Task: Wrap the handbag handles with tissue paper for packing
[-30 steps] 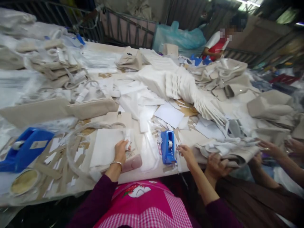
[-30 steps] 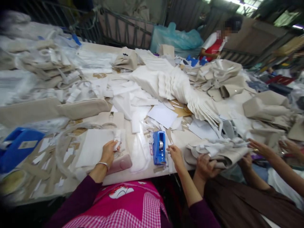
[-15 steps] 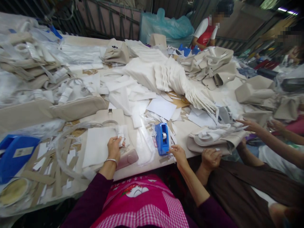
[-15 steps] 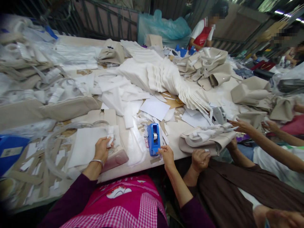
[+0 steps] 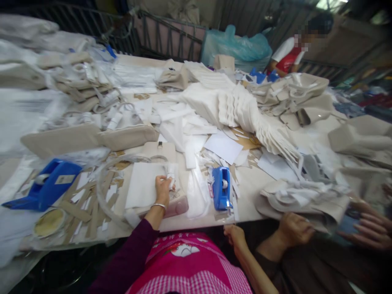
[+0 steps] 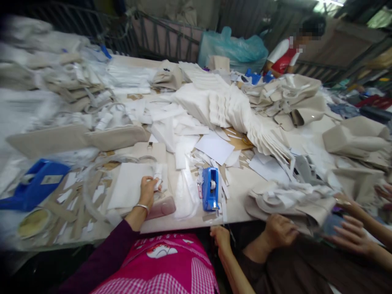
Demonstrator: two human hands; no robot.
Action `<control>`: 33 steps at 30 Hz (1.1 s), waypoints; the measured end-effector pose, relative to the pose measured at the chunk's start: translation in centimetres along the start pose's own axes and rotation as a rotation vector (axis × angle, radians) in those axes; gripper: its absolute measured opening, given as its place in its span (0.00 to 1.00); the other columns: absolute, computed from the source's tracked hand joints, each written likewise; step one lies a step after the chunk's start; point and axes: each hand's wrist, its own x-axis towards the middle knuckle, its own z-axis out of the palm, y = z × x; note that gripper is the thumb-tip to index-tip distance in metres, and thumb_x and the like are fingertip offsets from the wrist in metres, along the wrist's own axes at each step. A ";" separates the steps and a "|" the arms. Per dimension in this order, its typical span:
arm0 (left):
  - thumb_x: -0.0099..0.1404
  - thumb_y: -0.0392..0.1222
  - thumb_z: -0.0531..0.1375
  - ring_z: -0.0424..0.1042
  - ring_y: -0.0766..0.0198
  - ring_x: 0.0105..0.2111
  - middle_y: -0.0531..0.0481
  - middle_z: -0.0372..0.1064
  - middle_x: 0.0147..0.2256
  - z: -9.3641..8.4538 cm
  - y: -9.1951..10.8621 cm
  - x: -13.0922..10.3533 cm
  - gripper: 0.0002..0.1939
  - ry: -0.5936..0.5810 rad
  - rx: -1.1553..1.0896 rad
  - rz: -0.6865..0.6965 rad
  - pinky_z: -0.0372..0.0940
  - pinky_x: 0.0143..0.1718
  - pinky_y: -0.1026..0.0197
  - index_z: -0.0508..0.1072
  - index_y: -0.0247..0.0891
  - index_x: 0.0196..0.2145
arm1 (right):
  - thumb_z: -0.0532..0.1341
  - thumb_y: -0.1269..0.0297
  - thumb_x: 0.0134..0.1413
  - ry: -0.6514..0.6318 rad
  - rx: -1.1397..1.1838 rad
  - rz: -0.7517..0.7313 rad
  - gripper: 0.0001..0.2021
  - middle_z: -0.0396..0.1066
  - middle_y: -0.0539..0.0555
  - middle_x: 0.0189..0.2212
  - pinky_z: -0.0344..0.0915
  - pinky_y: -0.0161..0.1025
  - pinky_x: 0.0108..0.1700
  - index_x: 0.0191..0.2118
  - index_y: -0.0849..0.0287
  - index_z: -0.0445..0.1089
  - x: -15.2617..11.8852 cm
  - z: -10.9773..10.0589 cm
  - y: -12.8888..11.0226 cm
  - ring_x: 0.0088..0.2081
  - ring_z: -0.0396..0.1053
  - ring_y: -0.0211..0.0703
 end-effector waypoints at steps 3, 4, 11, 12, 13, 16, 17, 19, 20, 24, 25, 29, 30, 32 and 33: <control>0.52 0.40 0.58 0.61 0.71 0.12 0.60 0.63 0.20 -0.2 -0.4 0.1 0.15 -0.022 -0.008 0.014 0.55 0.14 0.70 0.53 0.42 0.33 | 0.62 0.56 0.33 -0.296 -0.035 -0.039 0.12 0.61 0.48 0.12 0.45 0.32 0.17 0.16 0.59 0.64 -0.1 3.3 -3.7 0.14 0.50 0.31; 0.52 0.40 0.58 0.60 0.71 0.12 0.61 0.62 0.20 -0.2 -0.6 0.2 0.15 -0.020 -0.008 0.021 0.54 0.14 0.70 0.53 0.42 0.33 | 0.61 0.57 0.35 -0.400 -0.040 -0.134 0.11 0.64 0.49 0.15 0.48 0.32 0.18 0.18 0.60 0.65 0.1 5.1 -5.9 0.16 0.52 0.32; 0.54 0.44 0.59 0.58 0.72 0.10 0.62 0.61 0.20 -0.5 -1.0 0.3 0.17 -0.009 0.027 0.063 0.51 0.12 0.70 0.52 0.44 0.35 | 0.59 0.60 0.40 -0.792 -0.375 -0.559 0.09 0.64 0.48 0.16 0.52 0.30 0.23 0.21 0.61 0.67 2.3 18.8 -20.2 0.19 0.56 0.31; 0.54 0.45 0.59 0.57 0.72 0.10 0.62 0.62 0.21 -0.5 -1.0 0.3 0.18 -0.003 0.042 0.063 0.50 0.12 0.70 0.52 0.44 0.37 | 0.58 0.62 0.40 -0.811 -0.458 -0.571 0.08 0.64 0.48 0.16 0.52 0.30 0.23 0.21 0.61 0.67 2.6 20.1 -20.9 0.19 0.56 0.31; 0.55 0.45 0.59 0.57 0.72 0.10 0.61 0.64 0.21 -0.5 -1.0 0.3 0.19 0.002 0.058 0.065 0.50 0.12 0.70 0.52 0.45 0.39 | 0.58 0.63 0.40 -0.819 -0.541 -0.573 0.07 0.64 0.48 0.15 0.52 0.30 0.23 0.20 0.62 0.67 2.9 21.1 -21.3 0.19 0.57 0.31; 0.56 0.44 0.59 0.59 0.72 0.10 0.61 0.65 0.22 -0.6 -0.8 0.2 0.24 0.004 0.117 0.092 0.51 0.12 0.70 0.52 0.46 0.47 | 0.58 0.67 0.38 -0.787 -0.741 -0.557 0.06 0.63 0.48 0.13 0.53 0.30 0.23 0.17 0.62 0.67 3.7 23.2 -21.3 0.18 0.58 0.31; 0.57 0.43 0.59 0.59 0.71 0.10 0.61 0.65 0.22 -0.7 -0.8 0.1 0.25 0.004 0.137 0.105 0.51 0.12 0.70 0.52 0.46 0.48 | 0.58 0.69 0.37 -0.776 -0.781 -0.556 0.06 0.63 0.48 0.13 0.53 0.30 0.23 0.16 0.62 0.67 4.0 23.6 -21.1 0.18 0.59 0.31; 0.57 0.43 0.58 0.59 0.71 0.10 0.61 0.64 0.20 -0.7 -0.8 0.0 0.24 0.015 0.178 0.130 0.51 0.12 0.69 0.53 0.46 0.49 | 0.58 0.71 0.35 -0.752 -0.849 -0.564 0.06 0.63 0.49 0.12 0.54 0.31 0.23 0.15 0.62 0.67 4.5 24.2 -21.0 0.18 0.60 0.33; 0.58 0.43 0.58 0.59 0.71 0.10 0.62 0.63 0.20 -0.7 -0.9 0.0 0.22 0.023 0.195 0.140 0.50 0.12 0.69 0.54 0.45 0.48 | 0.58 0.71 0.34 -0.738 -0.885 -0.570 0.05 0.64 0.50 0.12 0.54 0.32 0.23 0.14 0.62 0.67 4.7 24.5 -21.0 0.18 0.60 0.33; 0.59 0.42 0.57 0.58 0.72 0.10 0.62 0.60 0.18 -0.7 -1.2 0.1 0.12 0.045 0.206 0.168 0.49 0.12 0.69 0.58 0.43 0.39 | 0.60 0.73 0.32 -0.695 -1.013 -0.586 0.06 0.65 0.51 0.12 0.54 0.33 0.22 0.12 0.62 0.67 4.9 25.0 -21.6 0.17 0.61 0.35; 0.58 0.42 0.57 0.58 0.72 0.10 0.62 0.59 0.18 -0.7 -1.3 0.1 0.11 0.049 0.200 0.170 0.48 0.12 0.69 0.58 0.43 0.38 | 0.60 0.73 0.32 -0.689 -1.038 -0.589 0.06 0.65 0.51 0.11 0.54 0.33 0.22 0.12 0.62 0.67 4.8 25.0 -21.8 0.17 0.61 0.36; 0.58 0.44 0.58 0.58 0.72 0.10 0.61 0.60 0.18 -0.6 -1.5 0.2 0.10 0.066 0.190 0.169 0.48 0.11 0.69 0.58 0.42 0.34 | 0.62 0.72 0.33 -0.668 -1.103 -0.620 0.07 0.67 0.53 0.12 0.56 0.33 0.23 0.11 0.61 0.69 4.3 24.7 -22.5 0.19 0.64 0.38; 0.58 0.44 0.58 0.57 0.72 0.10 0.61 0.60 0.18 -0.6 -1.5 0.3 0.10 0.062 0.181 0.169 0.48 0.11 0.69 0.58 0.42 0.33 | 0.63 0.71 0.33 -0.659 -1.110 -0.632 0.07 0.68 0.53 0.12 0.57 0.33 0.23 0.11 0.61 0.69 4.3 24.6 -22.6 0.20 0.65 0.39; 0.57 0.44 0.59 0.57 0.73 0.10 0.61 0.61 0.19 -0.5 -1.6 0.4 0.11 0.054 0.150 0.165 0.48 0.12 0.69 0.58 0.42 0.33 | 0.65 0.71 0.32 -0.640 -1.118 -0.653 0.07 0.68 0.53 0.12 0.58 0.33 0.24 0.11 0.61 0.69 4.3 24.4 -22.7 0.22 0.68 0.40; 0.57 0.44 0.59 0.57 0.73 0.10 0.61 0.62 0.20 -0.5 -1.6 0.4 0.11 0.051 0.136 0.159 0.48 0.12 0.69 0.58 0.42 0.32 | 0.66 0.72 0.31 -0.630 -1.123 -0.658 0.07 0.67 0.53 0.11 0.59 0.33 0.25 0.11 0.61 0.68 4.4 24.3 -22.7 0.23 0.68 0.41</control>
